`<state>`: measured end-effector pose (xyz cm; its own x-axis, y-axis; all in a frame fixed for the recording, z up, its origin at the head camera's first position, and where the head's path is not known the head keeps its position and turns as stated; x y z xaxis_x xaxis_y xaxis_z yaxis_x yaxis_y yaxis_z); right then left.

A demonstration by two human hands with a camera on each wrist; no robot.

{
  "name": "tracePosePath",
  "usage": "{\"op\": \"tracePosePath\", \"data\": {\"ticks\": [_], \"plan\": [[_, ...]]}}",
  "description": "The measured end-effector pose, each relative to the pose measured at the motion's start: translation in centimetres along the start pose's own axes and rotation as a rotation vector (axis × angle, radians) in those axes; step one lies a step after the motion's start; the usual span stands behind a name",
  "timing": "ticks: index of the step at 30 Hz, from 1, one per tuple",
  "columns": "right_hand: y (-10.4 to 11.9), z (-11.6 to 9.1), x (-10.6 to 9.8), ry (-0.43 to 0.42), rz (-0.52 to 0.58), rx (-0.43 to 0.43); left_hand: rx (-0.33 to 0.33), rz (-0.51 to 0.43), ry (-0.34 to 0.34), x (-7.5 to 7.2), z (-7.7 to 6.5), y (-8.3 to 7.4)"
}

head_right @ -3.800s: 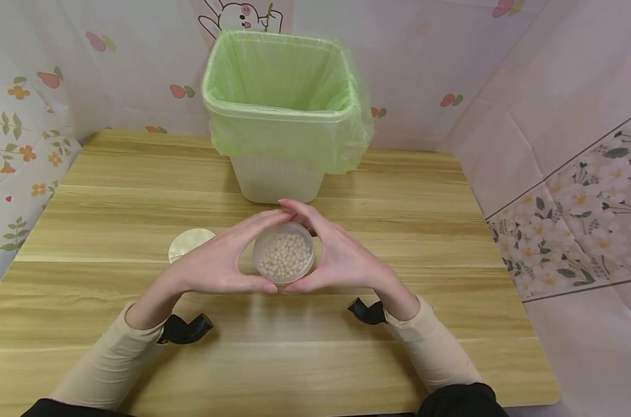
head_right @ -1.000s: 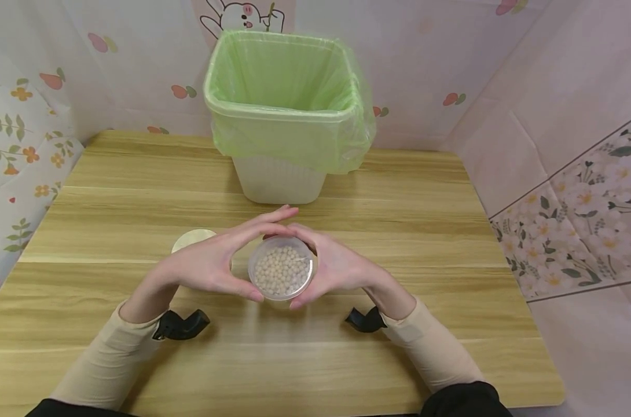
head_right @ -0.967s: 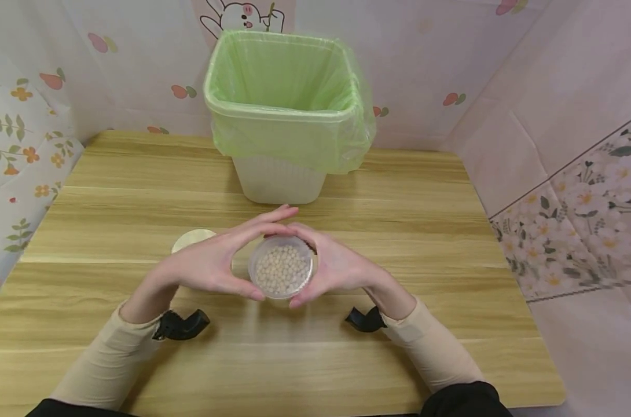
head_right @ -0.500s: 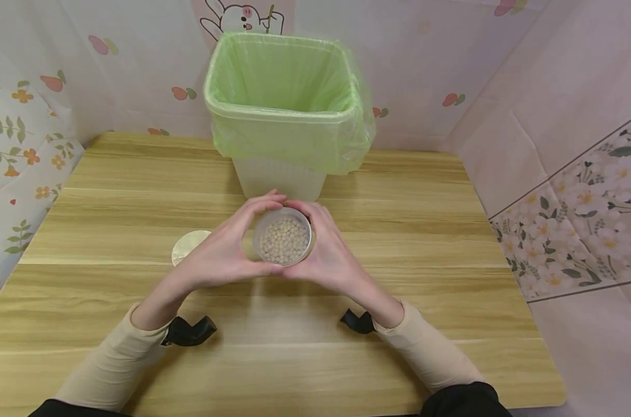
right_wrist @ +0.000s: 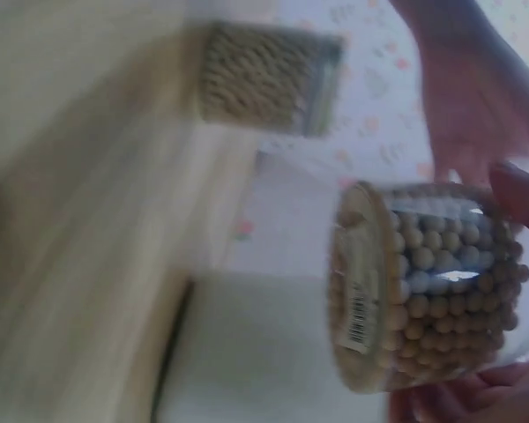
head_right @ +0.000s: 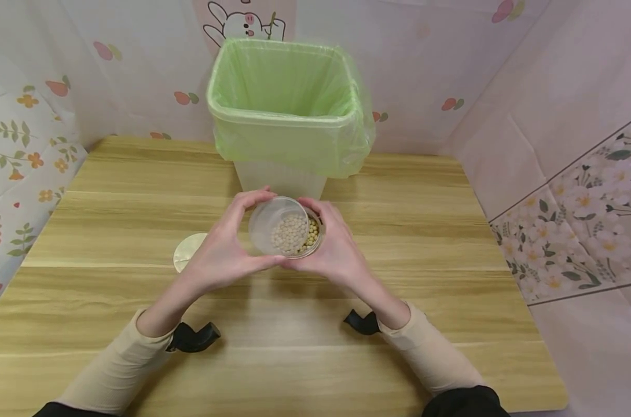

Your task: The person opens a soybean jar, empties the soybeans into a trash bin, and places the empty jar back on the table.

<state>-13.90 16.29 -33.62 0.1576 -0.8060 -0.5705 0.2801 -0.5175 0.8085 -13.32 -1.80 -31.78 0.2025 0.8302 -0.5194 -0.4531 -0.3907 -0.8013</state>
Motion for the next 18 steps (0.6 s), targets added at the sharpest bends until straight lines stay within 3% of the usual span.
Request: {"op": "tracePosePath", "data": {"ticks": [4, 8, 13, 18], "plan": [[-0.7, 0.4, -2.7, 0.03, 0.041, 0.092, 0.016, 0.011, -0.043, -0.4, 0.0, -0.2], [-1.2, 0.5, -6.0, -0.025, 0.04, 0.135, -0.015, 0.018, -0.034, -0.1, -0.1, 0.0], [-1.1, 0.1, -8.6, -0.09, 0.073, 0.139, -0.069, 0.081, 0.035, 1.1, -0.3, 0.5], [-0.9, -0.2, -10.0, -0.138, 0.121, 0.135, -0.072, 0.166, 0.141, 3.7, -0.8, 1.4]]}}
Point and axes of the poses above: each hand's wrist, its own z-axis towards the middle knuckle, its own x-axis out of the palm, y = z × x, the point moved 7 cm from there along z, towards the middle knuckle, and after that the axes turned 1 degree about y, right-handed, at the moved point
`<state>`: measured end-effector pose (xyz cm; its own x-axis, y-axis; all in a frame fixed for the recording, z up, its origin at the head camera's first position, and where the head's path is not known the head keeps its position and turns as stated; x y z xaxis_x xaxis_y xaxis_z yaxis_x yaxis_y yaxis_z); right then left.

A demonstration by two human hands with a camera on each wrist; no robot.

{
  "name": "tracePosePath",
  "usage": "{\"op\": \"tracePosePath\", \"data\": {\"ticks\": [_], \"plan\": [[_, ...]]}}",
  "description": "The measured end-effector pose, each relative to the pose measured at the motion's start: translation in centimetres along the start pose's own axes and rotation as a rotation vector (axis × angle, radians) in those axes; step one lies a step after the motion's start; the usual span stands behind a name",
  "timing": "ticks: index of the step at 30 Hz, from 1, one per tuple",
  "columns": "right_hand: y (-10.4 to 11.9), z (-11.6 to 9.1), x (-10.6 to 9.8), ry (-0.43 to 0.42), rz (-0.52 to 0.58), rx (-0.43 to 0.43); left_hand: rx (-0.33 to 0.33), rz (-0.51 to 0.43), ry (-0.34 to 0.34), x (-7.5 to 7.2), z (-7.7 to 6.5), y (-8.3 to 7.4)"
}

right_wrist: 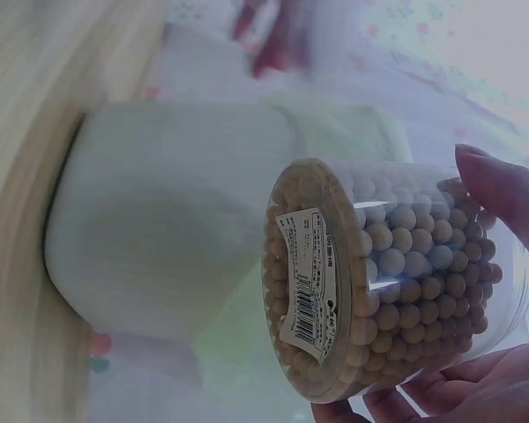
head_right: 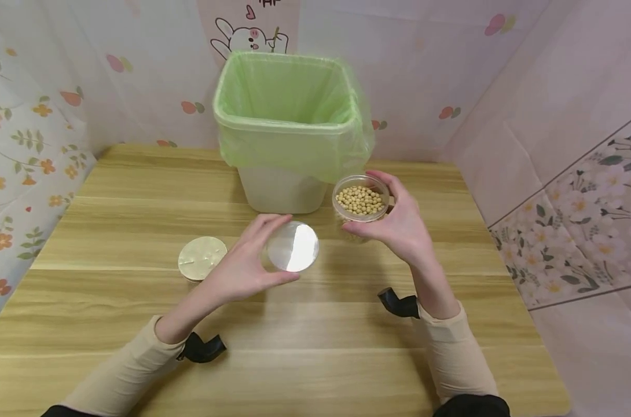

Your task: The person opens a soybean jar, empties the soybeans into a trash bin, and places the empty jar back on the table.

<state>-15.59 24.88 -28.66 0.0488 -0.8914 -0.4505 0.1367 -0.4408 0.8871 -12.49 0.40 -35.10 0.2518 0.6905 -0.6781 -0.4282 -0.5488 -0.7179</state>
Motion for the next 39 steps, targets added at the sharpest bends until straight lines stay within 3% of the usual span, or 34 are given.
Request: {"op": "tracePosePath", "data": {"ticks": [4, 9, 19, 25, 29, 33, 36, 39], "plan": [[0.0, -0.2, -1.1, -0.036, 0.01, -0.012, 0.022, 0.064, 0.103, 2.8, -0.1, 0.4], [0.0, -0.2, -1.8, -0.061, 0.022, -0.029, -0.002, 0.118, 0.226, 5.4, -0.3, 1.3], [0.3, -0.6, -3.0, -0.121, 0.134, -0.044, -0.055, 0.159, 0.317, 7.8, -0.7, 2.5], [0.6, -0.8, -3.3, -0.171, 0.287, -0.087, -0.056, 0.208, 0.363, 9.1, -1.4, 2.9], [0.5, -0.8, -3.6, -0.228, 0.374, -0.091, -0.044, 0.253, 0.363, 9.3, -1.6, 3.1], [0.5, -0.8, -3.8, -0.267, 0.386, -0.095, -0.061, 0.251, 0.367, 9.0, -1.5, 2.9], [0.7, -0.7, -4.0, -0.276, 0.394, -0.111, -0.071, 0.2, 0.327, 7.5, -0.9, 2.2], [1.3, -0.4, -4.3, -0.284, 0.391, -0.132, -0.074, 0.157, 0.244, 4.5, -0.1, 1.1]]}}
Point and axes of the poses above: each hand's wrist, its own z-axis towards the middle knuckle, its own x-axis out of the palm, y = z × x, the point moved 7 cm from there along z, towards the middle knuckle, and after that the axes turned 1 degree about y, right-handed, at the moved point
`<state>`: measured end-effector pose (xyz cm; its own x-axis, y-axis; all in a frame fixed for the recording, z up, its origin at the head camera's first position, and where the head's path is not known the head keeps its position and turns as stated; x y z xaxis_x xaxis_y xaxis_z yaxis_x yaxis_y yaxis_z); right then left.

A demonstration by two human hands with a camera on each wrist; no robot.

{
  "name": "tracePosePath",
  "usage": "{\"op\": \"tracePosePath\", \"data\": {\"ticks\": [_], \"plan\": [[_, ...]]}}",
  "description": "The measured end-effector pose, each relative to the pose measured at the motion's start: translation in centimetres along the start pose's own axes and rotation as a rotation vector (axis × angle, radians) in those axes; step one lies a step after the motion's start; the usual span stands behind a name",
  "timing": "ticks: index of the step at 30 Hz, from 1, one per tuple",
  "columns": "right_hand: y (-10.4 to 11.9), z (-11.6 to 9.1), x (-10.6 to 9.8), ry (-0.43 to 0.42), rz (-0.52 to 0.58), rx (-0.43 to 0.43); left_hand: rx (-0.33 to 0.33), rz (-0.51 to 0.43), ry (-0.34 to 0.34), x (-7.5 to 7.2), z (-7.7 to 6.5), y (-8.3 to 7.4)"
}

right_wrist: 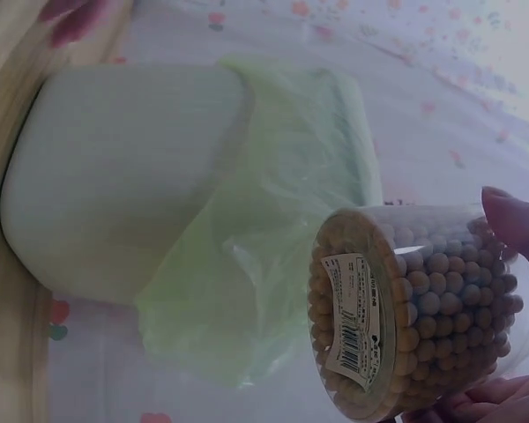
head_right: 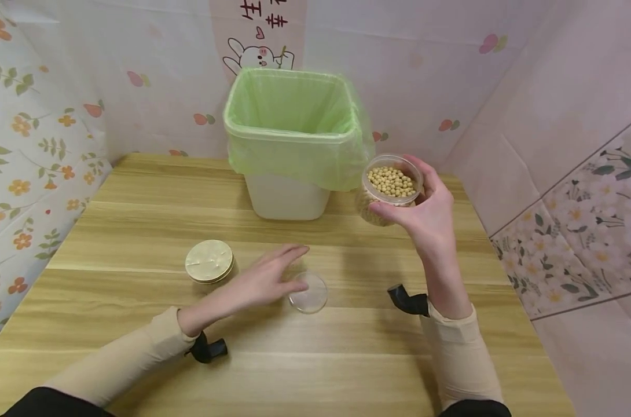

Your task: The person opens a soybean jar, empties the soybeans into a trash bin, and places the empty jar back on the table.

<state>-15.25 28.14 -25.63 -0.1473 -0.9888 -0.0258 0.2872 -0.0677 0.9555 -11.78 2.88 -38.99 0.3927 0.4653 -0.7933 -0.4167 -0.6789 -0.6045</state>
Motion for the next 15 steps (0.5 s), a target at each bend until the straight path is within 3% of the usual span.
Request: {"op": "tracePosePath", "data": {"ticks": [8, 15], "plan": [[2.6, 1.3, 0.0, 0.012, 0.042, -0.04, 0.067, -0.097, -0.236, -10.2, -0.4, -1.2], [5.8, 4.1, 0.7, 0.015, 0.077, -0.077, -0.041, -0.173, -0.504, -18.5, -0.7, -0.2]]}}
Point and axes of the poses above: each hand's wrist, its own z-axis towards the middle knuckle, its own x-axis out of the palm, y = z × x, the point moved 7 cm from there along z, towards the middle knuckle, and after that the axes turned 1 degree about y, right-handed, at the moved point
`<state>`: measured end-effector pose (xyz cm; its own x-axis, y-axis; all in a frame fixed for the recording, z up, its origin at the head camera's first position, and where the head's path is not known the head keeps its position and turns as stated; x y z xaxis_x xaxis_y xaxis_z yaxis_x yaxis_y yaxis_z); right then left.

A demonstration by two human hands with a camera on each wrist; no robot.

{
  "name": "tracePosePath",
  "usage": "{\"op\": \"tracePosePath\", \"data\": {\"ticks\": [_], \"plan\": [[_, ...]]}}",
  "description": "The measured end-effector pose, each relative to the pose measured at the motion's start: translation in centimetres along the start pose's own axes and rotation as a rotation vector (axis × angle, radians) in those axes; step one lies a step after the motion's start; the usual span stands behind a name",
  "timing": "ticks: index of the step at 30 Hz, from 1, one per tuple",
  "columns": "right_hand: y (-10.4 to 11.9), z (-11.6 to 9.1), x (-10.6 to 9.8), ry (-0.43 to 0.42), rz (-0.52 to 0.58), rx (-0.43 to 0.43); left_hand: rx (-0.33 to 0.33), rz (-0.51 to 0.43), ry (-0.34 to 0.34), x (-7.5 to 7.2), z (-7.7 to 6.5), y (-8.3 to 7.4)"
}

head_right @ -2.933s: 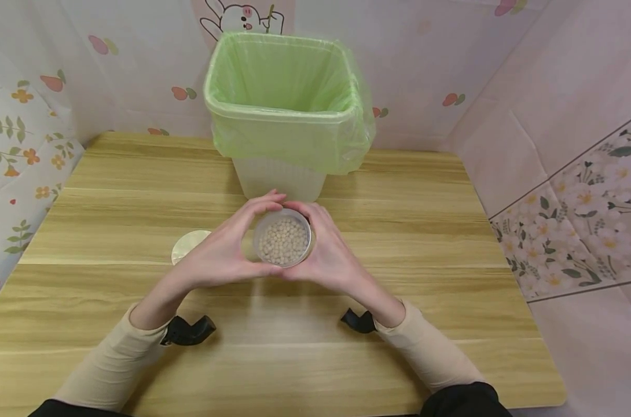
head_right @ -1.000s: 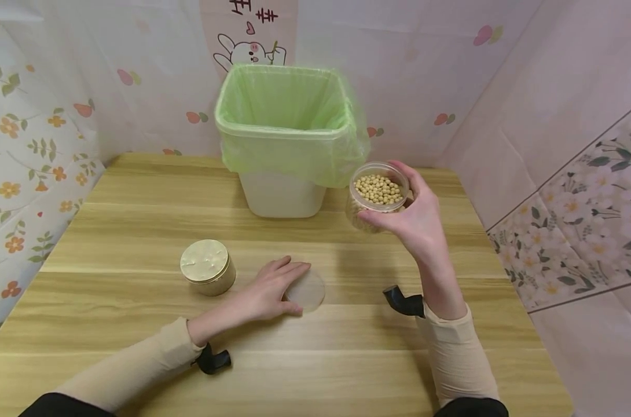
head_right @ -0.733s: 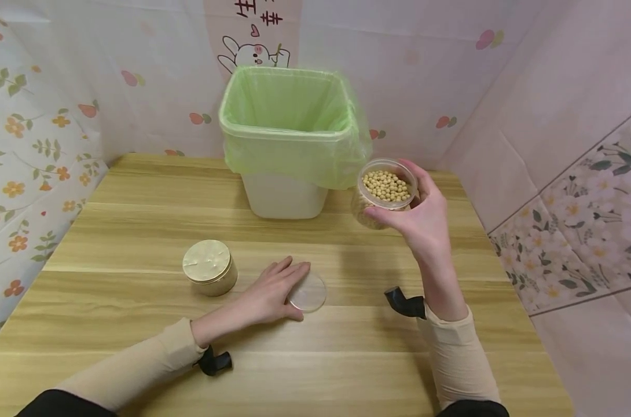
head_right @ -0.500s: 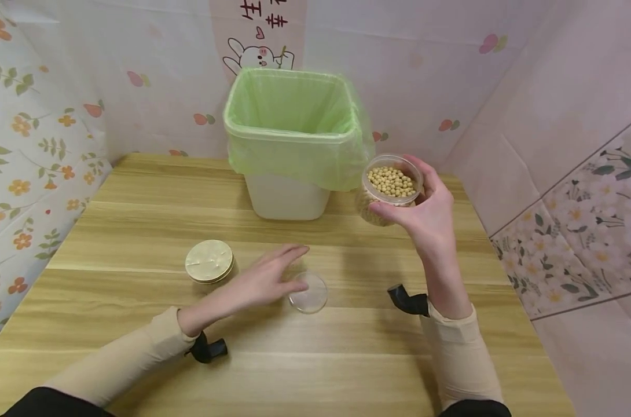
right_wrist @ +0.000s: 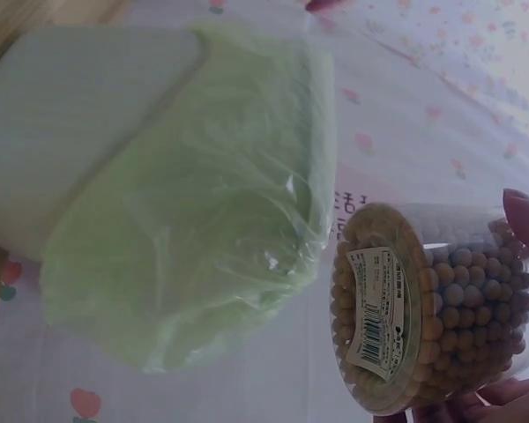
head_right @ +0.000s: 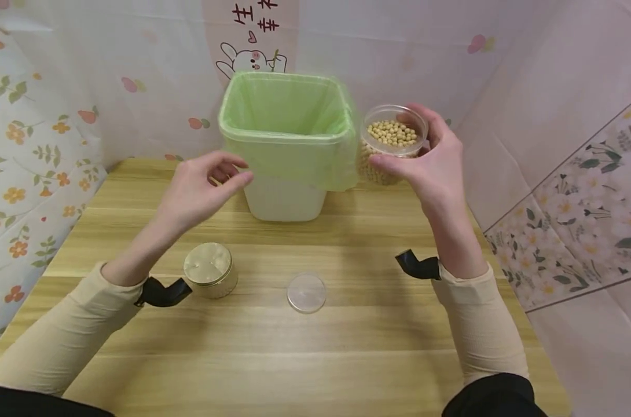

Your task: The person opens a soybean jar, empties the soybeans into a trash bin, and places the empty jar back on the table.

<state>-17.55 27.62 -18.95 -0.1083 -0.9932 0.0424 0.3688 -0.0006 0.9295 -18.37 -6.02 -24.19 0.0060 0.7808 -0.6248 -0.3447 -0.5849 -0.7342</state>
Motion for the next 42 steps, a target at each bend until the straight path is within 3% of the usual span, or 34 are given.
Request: {"op": "tracePosePath", "data": {"ticks": [6, 13, 18, 24, 29, 35, 42], "plan": [[1.7, 2.9, 1.7, 0.021, -0.133, 0.029, -0.081, 0.052, -0.125, -4.1, 2.9, 1.0], [3.2, 6.4, 4.3, 0.07, -0.269, 0.02, -0.171, 0.065, -0.15, -5.7, 5.1, 3.2], [3.2, 8.2, 5.9, 0.103, -0.37, 0.014, -0.222, -0.015, -0.113, -5.6, 6.2, 4.1], [2.2, 9.6, 7.5, 0.134, -0.483, 0.024, -0.297, -0.09, -0.047, -5.2, 6.4, 4.9], [1.7, 10.7, 8.5, 0.147, -0.561, 0.028, -0.347, -0.243, 0.027, -4.1, 6.5, 5.6], [1.5, 12.1, 9.2, 0.164, -0.651, -0.002, -0.349, -0.464, 0.063, -2.6, 6.9, 6.0], [1.7, 13.4, 9.7, 0.169, -0.915, -0.076, -0.343, -0.617, 0.07, -1.3, 7.4, 5.6]]}}
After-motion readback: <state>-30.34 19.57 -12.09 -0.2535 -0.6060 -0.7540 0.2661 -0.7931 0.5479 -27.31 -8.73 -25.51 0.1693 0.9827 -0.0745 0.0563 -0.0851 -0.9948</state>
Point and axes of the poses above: each hand's wrist, its own z-axis towards the middle knuckle, its own x-axis out of the palm, y = z × x, the point moved 7 cm from there along z, towards the middle knuckle, and after that the axes turned 1 degree about y, right-handed, at the moved point
